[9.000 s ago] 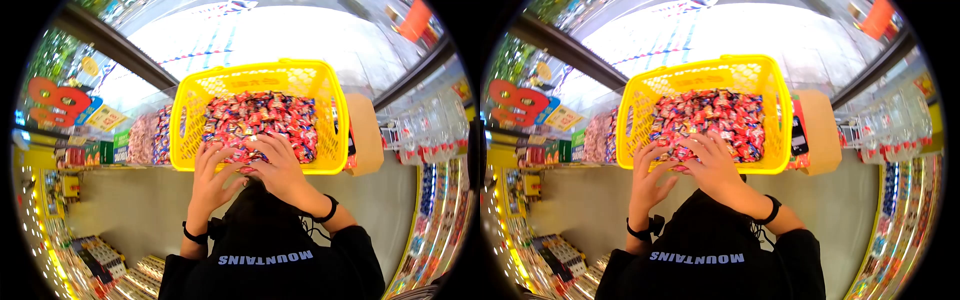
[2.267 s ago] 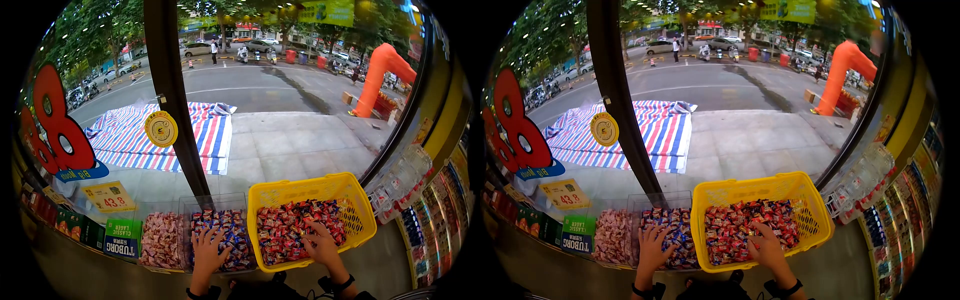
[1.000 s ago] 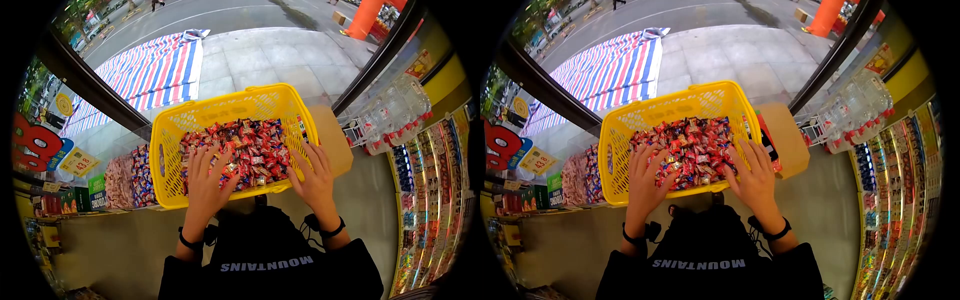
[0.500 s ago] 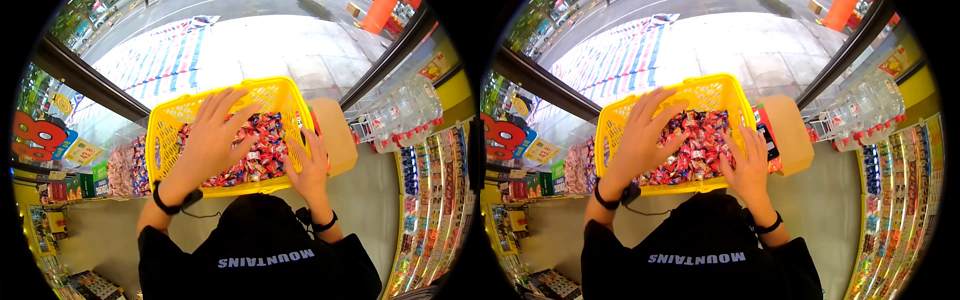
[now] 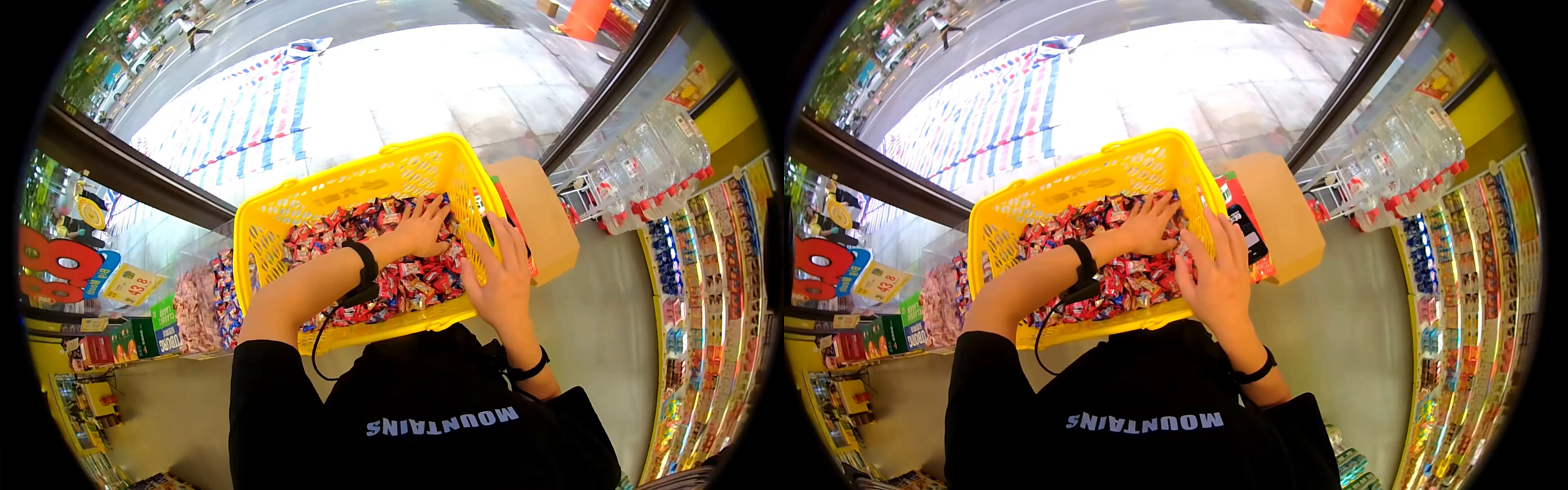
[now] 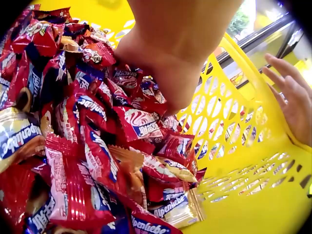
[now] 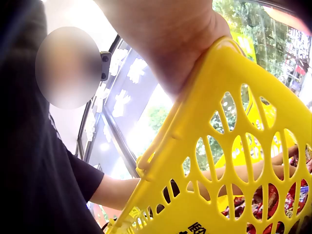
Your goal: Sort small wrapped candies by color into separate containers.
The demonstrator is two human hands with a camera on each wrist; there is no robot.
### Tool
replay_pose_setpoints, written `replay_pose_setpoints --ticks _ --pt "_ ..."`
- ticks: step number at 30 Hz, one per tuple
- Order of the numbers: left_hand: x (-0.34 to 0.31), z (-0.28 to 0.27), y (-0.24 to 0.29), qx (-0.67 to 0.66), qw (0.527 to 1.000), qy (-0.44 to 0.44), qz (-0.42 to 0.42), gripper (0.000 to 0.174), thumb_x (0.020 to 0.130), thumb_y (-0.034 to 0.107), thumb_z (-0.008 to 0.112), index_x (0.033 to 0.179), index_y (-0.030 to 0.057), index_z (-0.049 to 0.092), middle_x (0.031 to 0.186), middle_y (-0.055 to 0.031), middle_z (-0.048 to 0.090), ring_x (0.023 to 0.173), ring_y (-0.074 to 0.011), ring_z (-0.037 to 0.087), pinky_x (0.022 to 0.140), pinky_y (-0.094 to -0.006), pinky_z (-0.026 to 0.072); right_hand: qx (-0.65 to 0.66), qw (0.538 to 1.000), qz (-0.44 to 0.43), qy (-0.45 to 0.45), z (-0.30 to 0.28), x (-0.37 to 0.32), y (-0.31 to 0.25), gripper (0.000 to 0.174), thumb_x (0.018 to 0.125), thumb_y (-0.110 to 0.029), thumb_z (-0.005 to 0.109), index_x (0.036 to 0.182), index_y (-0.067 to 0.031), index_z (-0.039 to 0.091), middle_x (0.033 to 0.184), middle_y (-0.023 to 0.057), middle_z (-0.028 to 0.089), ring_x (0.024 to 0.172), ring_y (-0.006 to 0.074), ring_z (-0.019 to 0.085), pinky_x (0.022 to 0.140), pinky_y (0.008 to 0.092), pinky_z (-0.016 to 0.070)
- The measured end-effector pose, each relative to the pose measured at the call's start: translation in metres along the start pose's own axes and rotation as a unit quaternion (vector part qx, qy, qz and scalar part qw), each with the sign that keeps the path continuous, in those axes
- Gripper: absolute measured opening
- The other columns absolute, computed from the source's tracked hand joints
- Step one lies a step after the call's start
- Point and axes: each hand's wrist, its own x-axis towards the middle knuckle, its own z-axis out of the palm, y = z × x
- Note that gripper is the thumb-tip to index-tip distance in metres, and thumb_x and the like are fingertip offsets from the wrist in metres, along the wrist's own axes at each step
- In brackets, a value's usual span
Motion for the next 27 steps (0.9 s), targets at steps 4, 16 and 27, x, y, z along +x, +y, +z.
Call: replay_pose_setpoints --ticks 4,16,27 --pt "0.005 -0.006 0.001 0.012 0.999 -0.035 -0.009 0.097 0.090 0.057 0.074 0.172 0.0223 0.033 0.184 -0.0193 0.013 0.166 -0.0547 0.014 0.132 -0.0658 0.0212 -0.004 1.000 0.006 -0.001 0.002 -0.001 0.000 0.035 0.089 -0.015 0.081 0.122 -0.0060 0.077 0.155 0.0232 0.058 0.141 0.0468 0.054 0.120 0.0596 0.0423" --pt "0.002 -0.011 0.008 0.071 0.997 -0.027 -0.028 0.102 0.087 0.061 0.074 0.169 0.0111 0.040 0.181 -0.0152 0.026 0.165 -0.0462 0.021 0.132 -0.0605 0.0250 -0.012 1.000 0.001 -0.004 0.003 -0.001 0.002 0.035 0.089 -0.017 0.082 0.122 -0.0063 0.078 0.155 0.0223 0.059 0.143 0.0464 0.053 0.120 0.0587 0.0430" --pt "-0.106 -0.129 0.029 0.047 0.976 0.084 0.198 0.080 0.084 0.021 0.077 0.158 0.0027 0.052 0.173 -0.0164 0.043 0.158 -0.0424 0.038 0.128 -0.0566 0.0354 0.003 1.000 0.014 0.007 0.002 -0.005 0.004 0.044 0.088 -0.023 0.083 0.128 -0.0053 0.074 0.152 0.0210 0.060 0.141 0.0450 0.055 0.120 0.0573 0.0428"
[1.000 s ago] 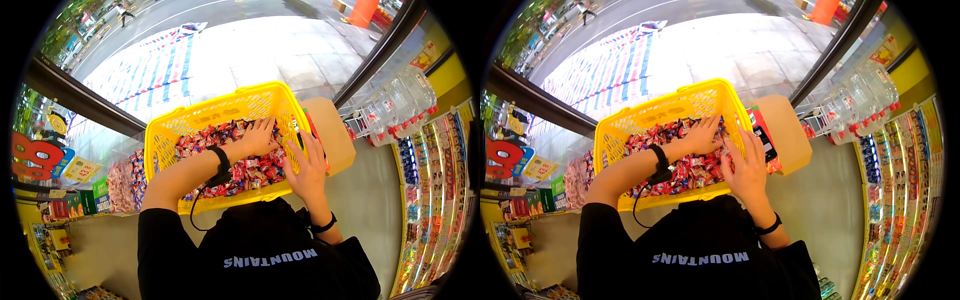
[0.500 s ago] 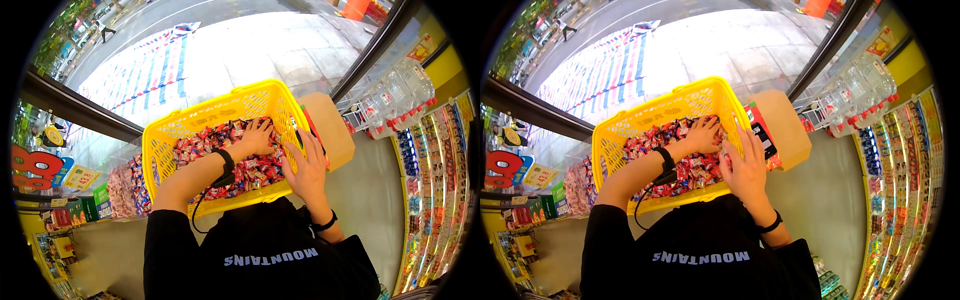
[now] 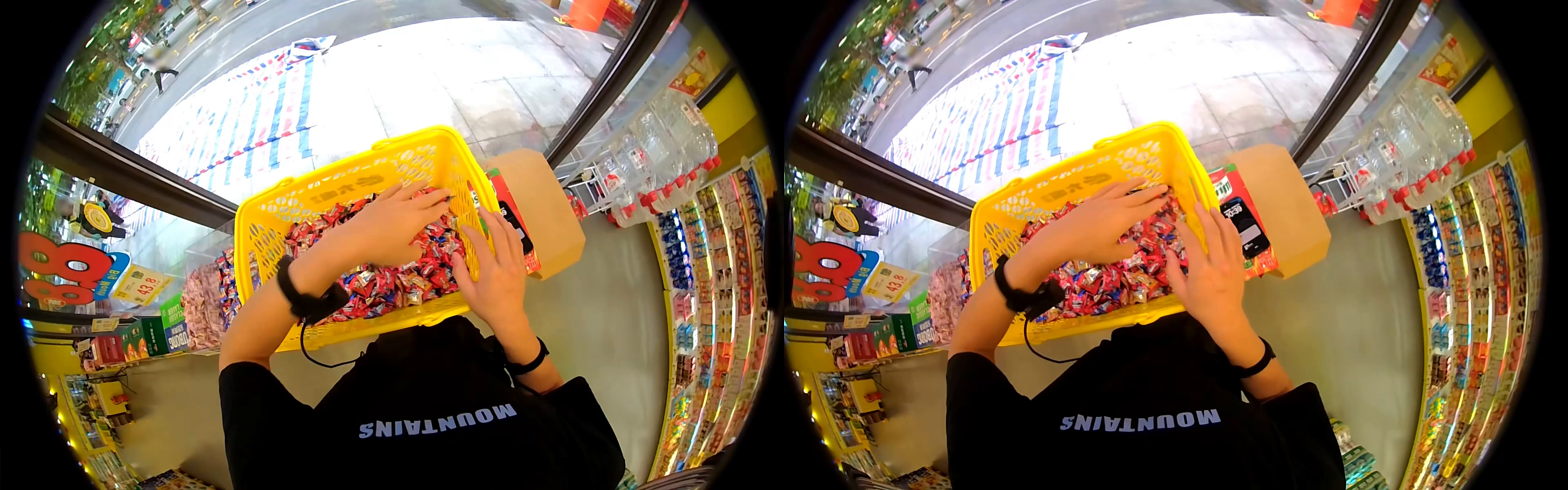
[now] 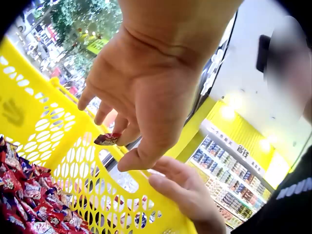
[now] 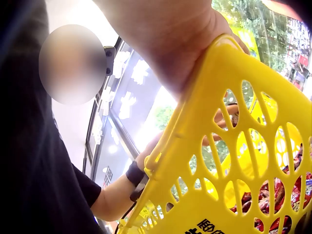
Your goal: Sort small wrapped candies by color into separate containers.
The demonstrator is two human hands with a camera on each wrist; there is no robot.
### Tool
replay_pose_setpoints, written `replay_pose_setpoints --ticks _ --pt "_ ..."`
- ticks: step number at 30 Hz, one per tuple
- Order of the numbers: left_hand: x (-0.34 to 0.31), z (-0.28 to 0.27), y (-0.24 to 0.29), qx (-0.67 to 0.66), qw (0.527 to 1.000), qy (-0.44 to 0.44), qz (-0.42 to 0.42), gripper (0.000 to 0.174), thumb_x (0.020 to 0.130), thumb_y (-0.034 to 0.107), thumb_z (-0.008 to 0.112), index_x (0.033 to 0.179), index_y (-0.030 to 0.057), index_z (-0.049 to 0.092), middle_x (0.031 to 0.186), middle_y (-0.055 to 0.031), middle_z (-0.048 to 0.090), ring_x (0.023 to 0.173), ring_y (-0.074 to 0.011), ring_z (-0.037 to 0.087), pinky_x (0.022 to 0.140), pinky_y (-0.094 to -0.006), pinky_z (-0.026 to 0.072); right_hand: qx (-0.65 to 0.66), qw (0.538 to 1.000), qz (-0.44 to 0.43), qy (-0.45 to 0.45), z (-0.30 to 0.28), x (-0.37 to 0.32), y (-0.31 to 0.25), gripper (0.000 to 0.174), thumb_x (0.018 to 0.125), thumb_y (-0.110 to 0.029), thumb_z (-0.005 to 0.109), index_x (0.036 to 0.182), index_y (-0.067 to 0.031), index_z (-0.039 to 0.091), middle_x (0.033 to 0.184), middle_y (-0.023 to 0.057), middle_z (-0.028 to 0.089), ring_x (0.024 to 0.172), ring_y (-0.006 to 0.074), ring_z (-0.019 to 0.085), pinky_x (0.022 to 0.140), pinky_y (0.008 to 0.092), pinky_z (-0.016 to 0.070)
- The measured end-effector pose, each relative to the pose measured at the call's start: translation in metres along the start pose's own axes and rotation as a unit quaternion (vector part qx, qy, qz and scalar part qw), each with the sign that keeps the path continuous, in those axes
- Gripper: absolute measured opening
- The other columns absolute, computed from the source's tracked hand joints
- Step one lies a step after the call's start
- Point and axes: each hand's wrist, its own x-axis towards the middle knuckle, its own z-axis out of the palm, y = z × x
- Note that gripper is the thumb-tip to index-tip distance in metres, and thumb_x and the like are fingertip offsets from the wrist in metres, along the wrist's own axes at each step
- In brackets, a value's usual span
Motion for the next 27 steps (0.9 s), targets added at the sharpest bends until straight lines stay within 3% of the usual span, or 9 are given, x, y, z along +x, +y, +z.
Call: replay_pose_setpoints --ticks 4,5,9,12,16,20,24,25,27 --pt "-0.030 -0.031 0.049 0.017 0.998 0.054 0.016 0.079 0.083 0.015 0.074 0.156 -0.0009 0.052 0.172 -0.0172 0.043 0.159 -0.0436 0.036 0.129 -0.0591 0.0335 -0.012 1.000 0.001 0.007 -0.001 0.002 -0.002 0.052 0.087 -0.031 0.087 0.130 -0.0041 0.071 0.151 0.0199 0.061 0.140 0.0429 0.056 0.123 0.0614 0.0346" --pt "-0.034 -0.033 0.060 -0.010 0.999 0.051 0.005 0.079 0.084 0.013 0.074 0.158 -0.0013 0.050 0.172 -0.0174 0.041 0.162 -0.0445 0.032 0.130 -0.0617 0.0298 -0.011 1.000 0.001 -0.001 -0.002 0.002 -0.003 0.054 0.087 -0.036 0.088 0.128 -0.0044 0.071 0.151 0.0192 0.060 0.141 0.0418 0.056 0.126 0.0652 0.0270" --pt "-0.049 -0.020 0.090 -0.037 0.998 0.053 -0.020 0.082 0.089 0.006 0.071 0.166 0.0040 0.043 0.179 -0.0149 0.031 0.167 -0.0438 0.024 0.134 -0.0619 0.0213 -0.008 1.000 -0.012 -0.011 -0.007 0.005 -0.011 0.050 0.085 -0.032 0.087 0.122 -0.0030 0.072 0.152 0.0194 0.060 0.142 0.0414 0.055 0.126 0.0698 0.0228" --pt "-0.061 -0.007 0.102 -0.029 0.995 0.086 -0.042 0.082 0.089 0.004 0.070 0.166 0.0038 0.042 0.180 -0.0146 0.029 0.168 -0.0434 0.020 0.134 -0.0627 0.0215 0.026 0.999 -0.034 -0.020 -0.009 0.006 -0.018 0.044 0.084 -0.028 0.086 0.117 -0.0012 0.073 0.153 0.0189 0.060 0.142 0.0413 0.056 0.126 0.0715 0.0221" --pt "-0.077 -0.001 0.118 -0.105 0.987 0.097 -0.076 0.091 0.085 0.004 0.071 0.168 0.0044 0.036 0.180 -0.0164 0.026 0.168 -0.0455 0.018 0.131 -0.0679 0.0218 0.067 0.996 -0.059 -0.013 -0.004 0.008 -0.025 0.037 0.083 -0.021 0.085 0.114 -0.0032 0.074 0.150 0.0150 0.064 0.142 0.0378 0.058 0.127 0.0684 0.0240" --pt "-0.099 0.012 0.125 -0.125 0.973 0.159 -0.114 0.095 0.088 0.012 0.077 0.171 0.0055 0.031 0.182 -0.0163 0.022 0.168 -0.0463 0.015 0.132 -0.0683 0.0188 0.113 0.991 -0.078 -0.006 0.001 0.008 -0.035 0.039 0.083 -0.019 0.086 0.118 -0.0062 0.075 0.148 0.0143 0.065 0.140 0.0376 0.060 0.127 0.0645 0.0280" --pt "-0.128 0.030 0.128 -0.066 0.964 0.186 -0.176 0.091 0.088 0.018 0.082 0.169 0.0103 0.041 0.178 -0.0130 0.035 0.167 -0.0405 0.025 0.133 -0.0638 0.0202 0.147 0.983 -0.113 -0.015 0.006 0.003 -0.050 0.041 0.081 -0.018 0.087 0.119 -0.0080 0.075 0.146 0.0163 0.066 0.138 0.0392 0.061 0.124 0.0629 0.0333" --pt "-0.136 0.034 0.127 -0.053 0.958 0.209 -0.189 0.086 0.087 0.021 0.085 0.165 0.0118 0.049 0.172 -0.0109 0.045 0.164 -0.0392 0.032 0.133 -0.0635 0.0227 0.155 0.981 -0.118 -0.020 0.009 0.002 -0.055 0.041 0.081 -0.017 0.087 0.119 -0.0080 0.075 0.146 0.0166 0.066 0.138 0.0396 0.061 0.124 0.0629 0.0341" --pt "-0.152 0.038 0.126 -0.072 0.943 0.247 -0.210 0.086 0.088 0.023 0.085 0.166 0.0159 0.049 0.172 -0.0078 0.046 0.162 -0.0382 0.035 0.132 -0.0626 0.0244 0.156 0.978 -0.134 -0.022 0.013 -0.002 -0.067 0.040 0.080 -0.016 0.088 0.117 -0.0078 0.075 0.145 0.0173 0.066 0.136 0.0406 0.061 0.122 0.0620 0.0378"
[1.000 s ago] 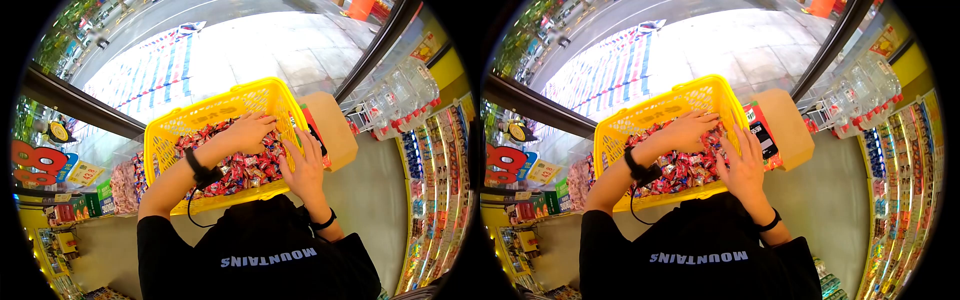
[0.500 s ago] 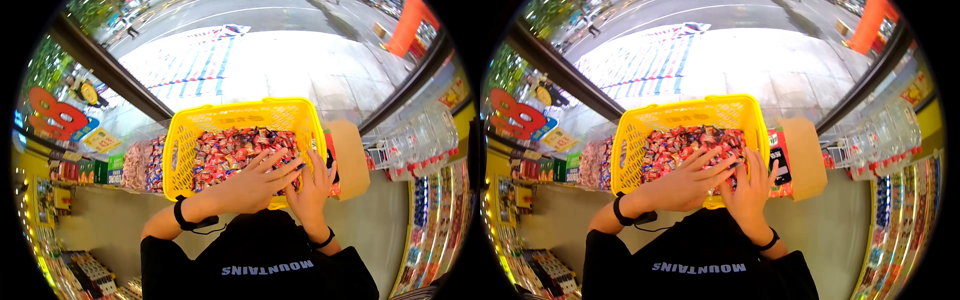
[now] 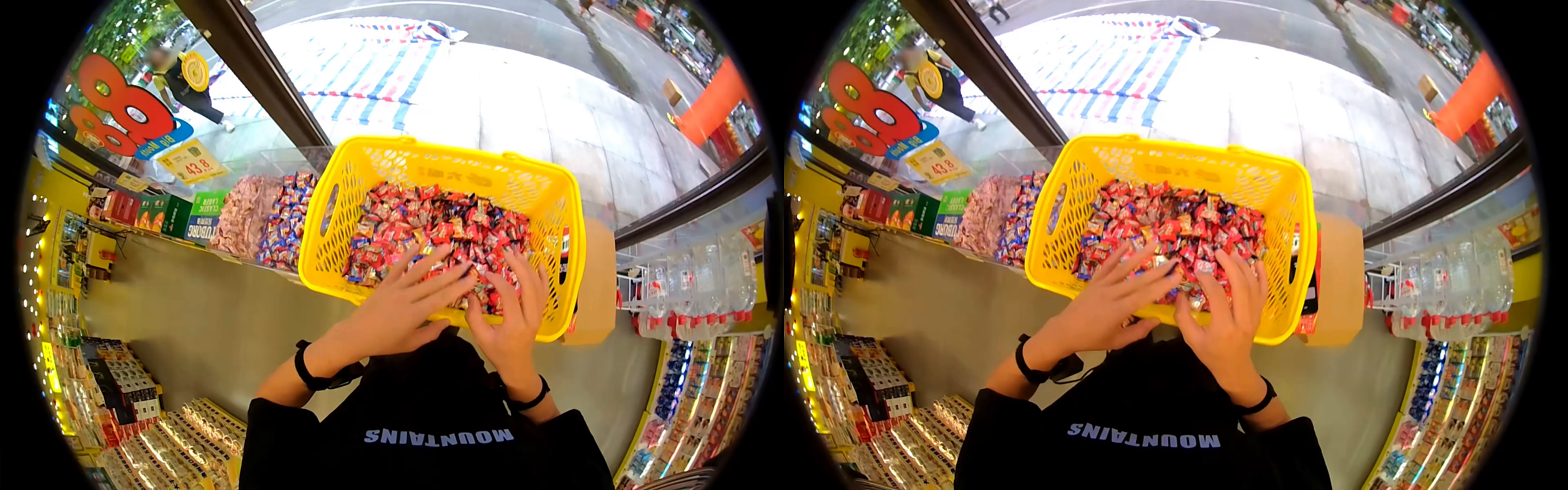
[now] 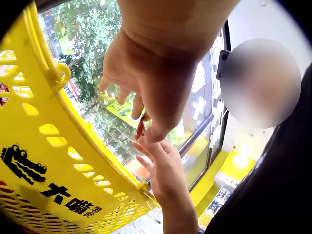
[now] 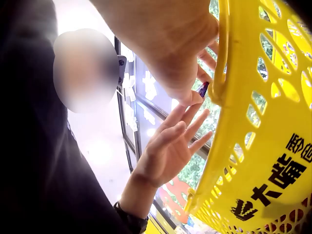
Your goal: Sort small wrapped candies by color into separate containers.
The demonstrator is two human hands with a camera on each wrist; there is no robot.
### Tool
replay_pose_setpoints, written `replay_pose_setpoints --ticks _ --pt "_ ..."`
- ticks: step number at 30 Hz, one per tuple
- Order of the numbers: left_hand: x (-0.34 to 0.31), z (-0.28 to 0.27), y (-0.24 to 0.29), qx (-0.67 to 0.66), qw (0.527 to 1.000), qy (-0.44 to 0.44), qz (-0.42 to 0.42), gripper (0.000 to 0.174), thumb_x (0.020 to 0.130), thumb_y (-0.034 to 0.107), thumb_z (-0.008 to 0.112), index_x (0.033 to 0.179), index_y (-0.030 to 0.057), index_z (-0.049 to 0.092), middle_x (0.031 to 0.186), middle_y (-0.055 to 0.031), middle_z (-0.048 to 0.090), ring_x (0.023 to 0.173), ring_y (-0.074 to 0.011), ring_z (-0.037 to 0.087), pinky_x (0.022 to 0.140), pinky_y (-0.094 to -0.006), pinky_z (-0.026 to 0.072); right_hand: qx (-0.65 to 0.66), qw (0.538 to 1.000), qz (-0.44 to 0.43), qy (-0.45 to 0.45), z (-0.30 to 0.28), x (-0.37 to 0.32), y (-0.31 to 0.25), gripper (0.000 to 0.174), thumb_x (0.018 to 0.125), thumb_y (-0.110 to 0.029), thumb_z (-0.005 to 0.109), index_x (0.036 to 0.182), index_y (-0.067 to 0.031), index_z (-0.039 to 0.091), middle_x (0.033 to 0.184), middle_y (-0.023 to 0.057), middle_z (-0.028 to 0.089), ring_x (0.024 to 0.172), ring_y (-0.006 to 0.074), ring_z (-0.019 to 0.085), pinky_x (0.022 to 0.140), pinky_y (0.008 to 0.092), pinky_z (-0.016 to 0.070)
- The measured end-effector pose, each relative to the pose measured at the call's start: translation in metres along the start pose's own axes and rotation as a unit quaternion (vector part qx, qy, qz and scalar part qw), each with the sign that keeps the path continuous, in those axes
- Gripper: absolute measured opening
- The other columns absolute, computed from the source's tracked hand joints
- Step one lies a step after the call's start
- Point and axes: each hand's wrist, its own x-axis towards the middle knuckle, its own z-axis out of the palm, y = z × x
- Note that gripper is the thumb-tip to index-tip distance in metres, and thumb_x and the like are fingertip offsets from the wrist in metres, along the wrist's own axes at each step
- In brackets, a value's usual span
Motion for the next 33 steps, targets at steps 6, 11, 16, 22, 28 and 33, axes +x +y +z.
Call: replay_pose_setpoints --ticks 6,11,16,22,28,33 --pt "-0.040 -0.010 -0.034 -0.007 0.988 0.141 -0.055 0.063 0.084 0.034 0.090 0.142 0.0149 0.070 0.153 -0.0087 0.063 0.149 -0.0402 0.051 0.125 -0.0619 0.0357 0.013 0.998 -0.060 -0.031 0.030 -0.003 -0.039 0.038 0.078 -0.013 0.086 0.114 -0.0068 0.075 0.141 0.0170 0.067 0.133 0.0398 0.064 0.118 0.0609 0.0432" --pt "-0.081 -0.021 -0.068 -0.020 0.986 0.162 -0.025 0.029 0.081 0.025 0.092 0.107 0.0156 0.083 0.143 -0.0038 0.069 0.144 -0.0356 0.056 0.123 -0.0623 0.0375 0.027 0.995 -0.079 -0.048 0.062 -0.012 -0.081 0.036 0.077 -0.008 0.087 0.111 -0.0072 0.075 0.138 0.0155 0.069 0.131 0.0387 0.066 0.114 0.0597 0.0485" --pt "-0.123 -0.026 -0.097 -0.049 0.983 0.173 -0.024 0.024 0.080 0.021 0.091 0.104 0.0198 0.084 0.139 0.0011 0.071 0.142 -0.0340 0.057 0.122 -0.0632 0.0377 0.059 0.993 -0.042 -0.092 0.086 -0.020 -0.120 0.032 0.079 -0.013 0.091 0.107 -0.0056 0.077 0.140 0.0155 0.069 0.131 0.0399 0.065 0.114 0.0585 0.0493" --pt "-0.154 -0.029 -0.110 -0.048 0.984 0.174 0.000 0.021 0.078 0.020 0.091 0.098 0.0172 0.084 0.133 -0.0018 0.074 0.140 -0.0356 0.058 0.125 -0.0620 0.0349 0.063 0.990 -0.013 -0.129 0.097 -0.036 -0.151 0.030 0.079 -0.015 0.090 0.105 -0.0047 0.078 0.140 0.0138 0.069 0.135 0.0392 0.063 0.116 0.0576 0.0481" --pt "-0.168 -0.019 -0.106 -0.059 0.988 0.142 0.033 0.027 0.077 0.027 0.092 0.100 0.0165 0.082 0.142 -0.0020 0.069 0.145 -0.0351 0.054 0.125 -0.0668 0.0336 0.036 0.993 0.001 -0.115 0.095 -0.063 -0.160 0.023 0.079 -0.011 0.089 0.096 -0.0035 0.075 0.142 0.0120 0.069 0.139 0.0377 0.061 0.116 0.0580 0.0481" --pt "-0.180 -0.006 -0.084 -0.041 0.990 0.135 0.029 0.028 0.077 0.030 0.092 0.100 0.0178 0.082 0.143 -0.0015 0.069 0.146 -0.0351 0.053 0.127 -0.0681 0.0307 0.057 0.988 -0.003 -0.144 0.077 -0.084 -0.158 0.022 0.082 -0.011 0.089 0.098 -0.0041 0.076 0.144 0.0118 0.067 0.142 0.0378 0.059 0.116 0.0564 0.0481"
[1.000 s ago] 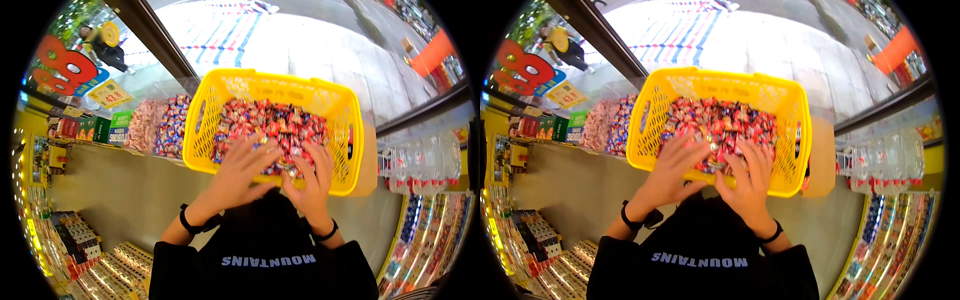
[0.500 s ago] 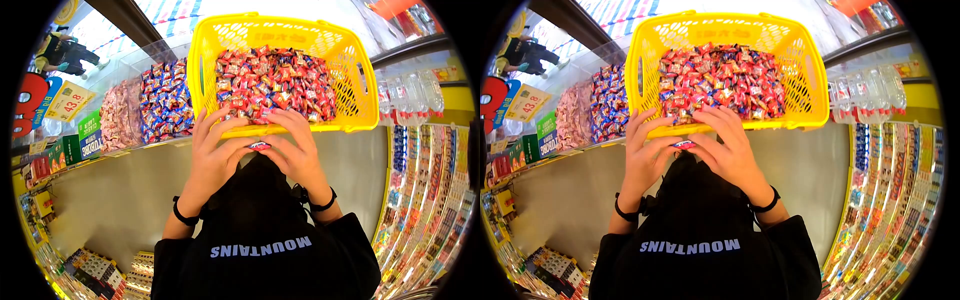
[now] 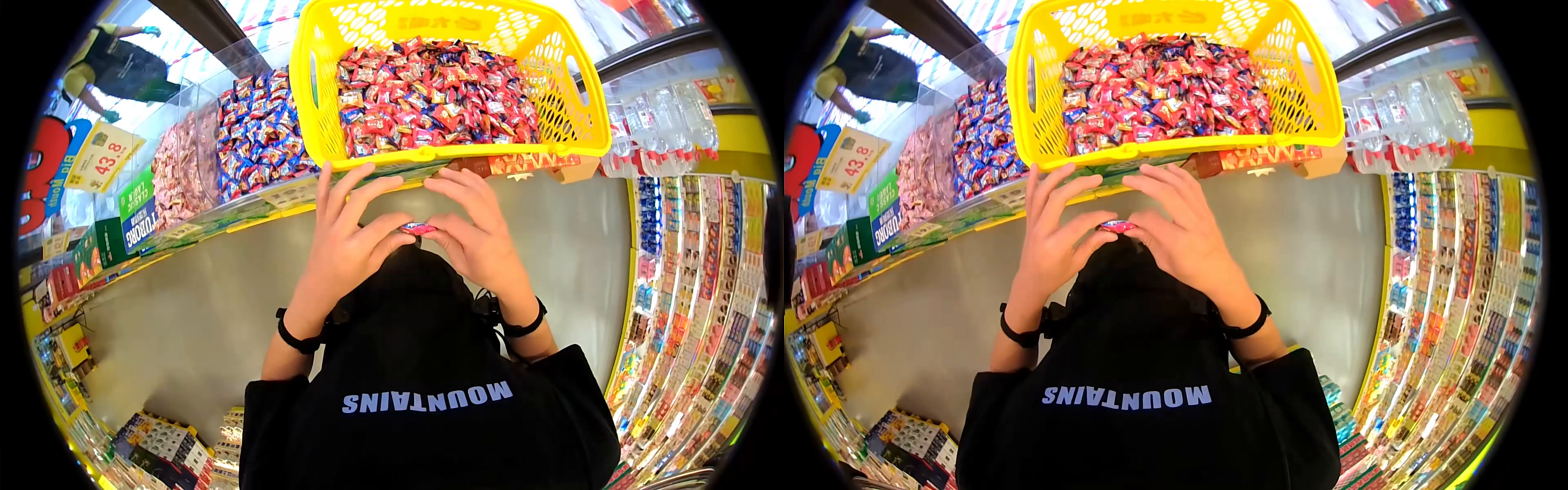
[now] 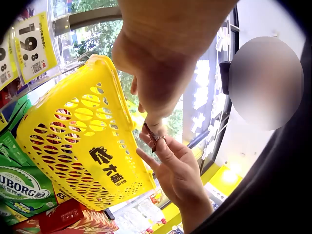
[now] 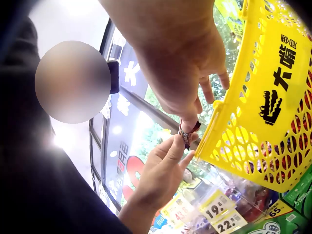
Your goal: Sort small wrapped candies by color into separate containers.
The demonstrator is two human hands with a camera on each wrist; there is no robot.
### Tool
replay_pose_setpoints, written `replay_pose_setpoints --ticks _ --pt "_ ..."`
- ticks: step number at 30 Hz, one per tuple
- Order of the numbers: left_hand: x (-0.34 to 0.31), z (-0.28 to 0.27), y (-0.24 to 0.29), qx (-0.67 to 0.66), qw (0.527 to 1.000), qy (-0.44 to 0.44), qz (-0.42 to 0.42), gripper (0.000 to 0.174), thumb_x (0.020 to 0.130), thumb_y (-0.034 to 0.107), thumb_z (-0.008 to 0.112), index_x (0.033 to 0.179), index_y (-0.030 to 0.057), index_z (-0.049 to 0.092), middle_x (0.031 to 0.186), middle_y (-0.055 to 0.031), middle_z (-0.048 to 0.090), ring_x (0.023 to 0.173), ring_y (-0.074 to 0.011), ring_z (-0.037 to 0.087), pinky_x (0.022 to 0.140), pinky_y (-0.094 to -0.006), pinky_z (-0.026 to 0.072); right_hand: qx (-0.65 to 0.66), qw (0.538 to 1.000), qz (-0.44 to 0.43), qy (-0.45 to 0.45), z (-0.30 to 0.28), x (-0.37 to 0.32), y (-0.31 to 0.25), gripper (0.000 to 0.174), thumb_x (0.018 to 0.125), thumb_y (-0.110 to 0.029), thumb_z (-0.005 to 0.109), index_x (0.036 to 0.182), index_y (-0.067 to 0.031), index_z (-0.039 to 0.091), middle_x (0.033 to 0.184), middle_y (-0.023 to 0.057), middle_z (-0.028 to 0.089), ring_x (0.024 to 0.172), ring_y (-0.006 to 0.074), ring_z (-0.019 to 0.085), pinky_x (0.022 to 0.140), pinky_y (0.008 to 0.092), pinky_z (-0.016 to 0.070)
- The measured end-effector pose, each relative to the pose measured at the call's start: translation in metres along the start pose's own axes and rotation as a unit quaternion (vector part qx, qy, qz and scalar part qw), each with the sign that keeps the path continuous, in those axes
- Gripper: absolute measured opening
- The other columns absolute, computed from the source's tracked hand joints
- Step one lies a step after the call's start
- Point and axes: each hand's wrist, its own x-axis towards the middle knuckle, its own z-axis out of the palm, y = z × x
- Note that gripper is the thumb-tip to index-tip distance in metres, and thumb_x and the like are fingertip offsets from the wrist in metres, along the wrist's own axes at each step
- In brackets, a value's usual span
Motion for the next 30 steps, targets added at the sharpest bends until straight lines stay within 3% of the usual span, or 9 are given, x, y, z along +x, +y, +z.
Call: replay_pose_setpoints --ticks 7,17,25,30 --pt "-0.028 0.030 0.032 0.032 0.999 0.015 -0.020 0.023 0.076 0.030 0.091 0.095 0.0198 0.082 0.137 0.0014 0.070 0.144 -0.0342 0.054 0.128 -0.0680 0.0302 0.096 0.994 0.038 -0.048 -0.005 -0.053 0.015 0.020 0.088 -0.015 0.086 0.104 -0.0059 0.077 0.151 0.0129 0.061 0.144 0.0407 0.055 0.117 0.0522 0.0479" --pt "-0.067 0.033 0.061 0.034 0.996 -0.031 -0.077 0.021 0.082 0.028 0.089 0.098 0.0167 0.081 0.141 -0.0016 0.066 0.148 -0.0354 0.050 0.128 -0.0655 0.0317 0.093 0.993 -0.012 -0.076 0.005 -0.077 0.014 0.017 0.085 -0.009 0.087 0.099 -0.0046 0.077 0.150 0.0110 0.064 0.143 0.0395 0.058 0.115 0.0517 0.0498" --pt "-0.098 0.011 0.035 0.022 0.997 -0.046 -0.066 0.024 0.081 0.023 0.090 0.100 0.0129 0.078 0.142 -0.0041 0.066 0.150 -0.0387 0.047 0.128 -0.0654 0.0329 0.100 0.992 0.005 -0.074 0.030 -0.076 -0.018 0.018 0.084 -0.007 0.088 0.098 -0.0041 0.078 0.149 0.0125 0.064 0.141 0.0389 0.059 0.115 0.0508 0.0497" --pt "-0.127 -0.027 0.007 -0.006 0.996 -0.048 -0.069 0.021 0.082 0.021 0.089 0.097 0.0119 0.077 0.138 -0.0035 0.068 0.149 -0.0381 0.049 0.128 -0.0652 0.0335 0.160 0.981 0.074 -0.080 0.071 -0.070 -0.051 0.017 0.087 -0.007 0.087 0.101 -0.0034 0.079 0.149 0.0135 0.065 0.141 0.0386 0.059 0.115 0.0484 0.0497"
